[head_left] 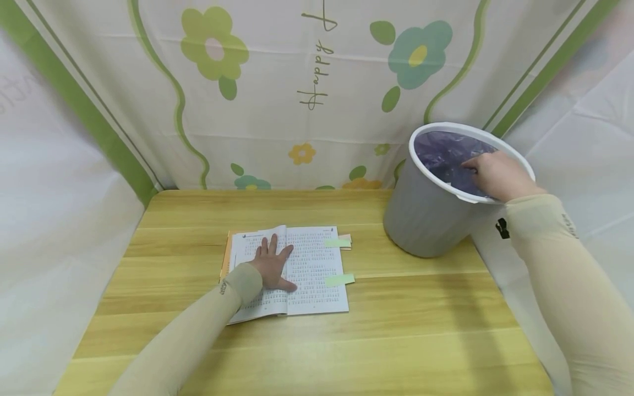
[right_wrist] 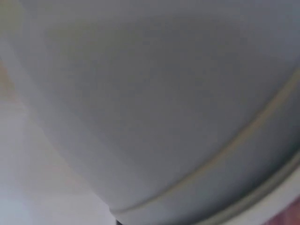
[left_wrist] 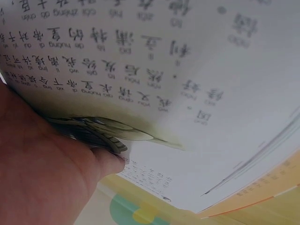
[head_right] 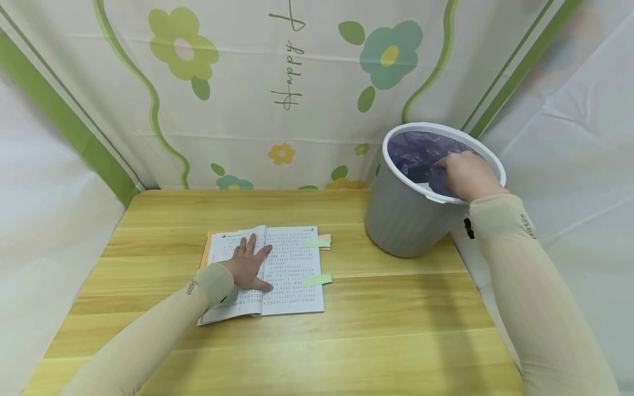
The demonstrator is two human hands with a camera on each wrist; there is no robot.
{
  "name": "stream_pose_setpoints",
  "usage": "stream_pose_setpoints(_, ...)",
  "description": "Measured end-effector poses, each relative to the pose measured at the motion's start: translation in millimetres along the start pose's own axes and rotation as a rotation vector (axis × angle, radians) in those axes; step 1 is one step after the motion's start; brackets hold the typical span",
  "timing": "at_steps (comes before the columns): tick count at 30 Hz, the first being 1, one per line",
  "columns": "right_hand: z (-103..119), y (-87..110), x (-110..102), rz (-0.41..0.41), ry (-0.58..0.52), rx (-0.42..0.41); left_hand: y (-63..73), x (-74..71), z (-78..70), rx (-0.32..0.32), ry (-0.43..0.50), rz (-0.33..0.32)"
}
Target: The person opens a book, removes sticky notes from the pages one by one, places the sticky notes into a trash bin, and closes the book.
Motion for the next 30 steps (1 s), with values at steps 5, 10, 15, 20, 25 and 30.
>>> stream_pose_setpoints(5, 7.7, 6.1, -18.7, -0.091, 0.002, 0.036, 0.0, -1.7, -0.8, 0.01, -0.004, -0.011)
stream_pose_setpoints(10, 29.6, 16.0, -43.9, -0.273, 0.027, 0.006, -1.9, -0.3, 0.9, 0.006, -0.01, -0.013)
stream_pose_setpoints(15, 60.7, 30.5, -60.8, -0.494, 0.045, -0.12, -1.7, -1.2, 1.3, 0.0, -0.01, -0.008)
stream_pose_setpoints(20, 94.3, 49.1, -60.3, -0.661, 0.031, -0.277, 2.7, -5.6, -2.2, 0.001, -0.019, 0.005)
stream_pose_setpoints(25, 120.2, 61.4, -44.5, -0.699, -0.051, -0.337, 6.9, -8.6, -4.8, -0.004, -0.012, 0.012)
stream_pose_setpoints(30, 140.0, 68.5, -21.1, -0.702, -0.092, -0.361, 7.1, -6.5, -5.7, 0.0, -0.005, 0.011)
Point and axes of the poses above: each hand's wrist, its own y-axis away from the middle knuckle, its own x-axis out of the palm, z = x × y, the point moved 5 cm from there along -y, towards the middle knuckle, and after that the axes turned 8 degrees about -y, right-handed, at the moved point
